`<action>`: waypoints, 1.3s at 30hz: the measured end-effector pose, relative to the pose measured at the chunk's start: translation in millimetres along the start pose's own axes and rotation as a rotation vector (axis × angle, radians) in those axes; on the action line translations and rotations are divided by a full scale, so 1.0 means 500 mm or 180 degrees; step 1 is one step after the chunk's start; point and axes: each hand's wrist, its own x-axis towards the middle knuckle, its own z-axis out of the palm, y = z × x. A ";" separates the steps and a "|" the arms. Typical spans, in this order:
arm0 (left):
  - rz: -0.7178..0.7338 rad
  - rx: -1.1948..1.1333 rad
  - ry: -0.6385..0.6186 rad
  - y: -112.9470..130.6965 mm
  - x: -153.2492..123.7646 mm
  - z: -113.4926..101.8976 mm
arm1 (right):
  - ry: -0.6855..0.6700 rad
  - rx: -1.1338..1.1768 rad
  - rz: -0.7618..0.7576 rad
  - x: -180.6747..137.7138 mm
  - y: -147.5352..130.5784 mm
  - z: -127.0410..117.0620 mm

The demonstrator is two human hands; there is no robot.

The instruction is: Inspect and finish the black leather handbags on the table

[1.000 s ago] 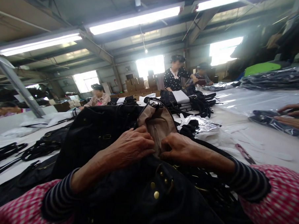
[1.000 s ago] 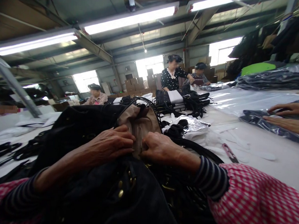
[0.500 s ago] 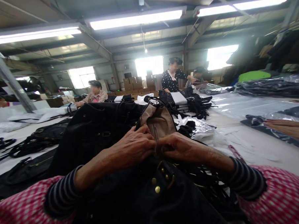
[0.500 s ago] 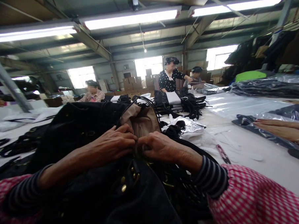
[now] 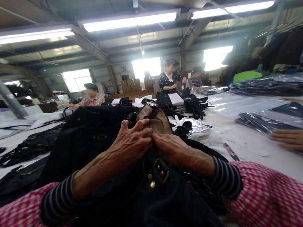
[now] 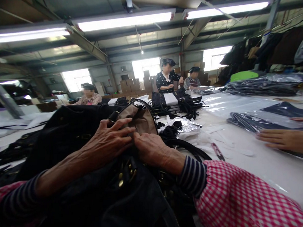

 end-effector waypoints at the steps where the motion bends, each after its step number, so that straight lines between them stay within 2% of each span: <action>1: 0.0012 0.0049 0.0035 0.000 0.001 0.001 | 0.0038 -0.0024 0.0035 -0.001 0.000 0.002; 7: -0.0080 0.0312 0.0298 0.002 0.002 0.008 | 0.0241 -0.0217 0.0066 0.001 0.012 0.000; 11: 0.0057 0.0497 0.0500 0.001 0.002 0.009 | 0.0609 -0.0488 0.0220 0.051 0.030 0.002; 14: 0.0005 0.0344 0.0265 -0.015 0.016 0.000 | 0.0857 -0.0595 0.0423 0.093 0.044 0.016; 19: -0.0718 0.0340 -0.0288 -0.040 0.073 -0.018 | 0.1054 -0.0495 0.0470 0.106 0.057 0.045; 22: -0.0531 0.0407 0.0018 -0.045 0.093 -0.003 | 0.1120 -0.0409 0.0501 0.096 0.058 0.050; 25: -0.0344 -0.0058 0.0423 -0.062 0.090 0.024 | 0.1317 -0.0325 0.0358 0.091 0.055 0.053; 28: -0.0712 -0.0944 0.0231 -0.100 0.084 0.048 | 0.1478 -0.0364 0.0120 0.097 0.053 0.059; 30: -0.1004 -0.1264 0.0114 -0.121 0.085 0.060 | 0.1417 -0.0420 0.0042 0.105 0.054 0.057; 33: -0.1049 -0.1195 0.0089 -0.125 0.089 0.070 | 0.1101 -0.0370 -0.0040 0.109 0.060 0.032; 36: -0.0959 -0.0915 0.0137 -0.101 0.090 0.070 | 0.0817 -0.0205 -0.0239 0.090 0.081 -0.027; 39: -0.1010 -0.0749 0.0130 -0.078 0.088 0.064 | 0.0997 0.0109 -0.0202 0.030 0.128 -0.096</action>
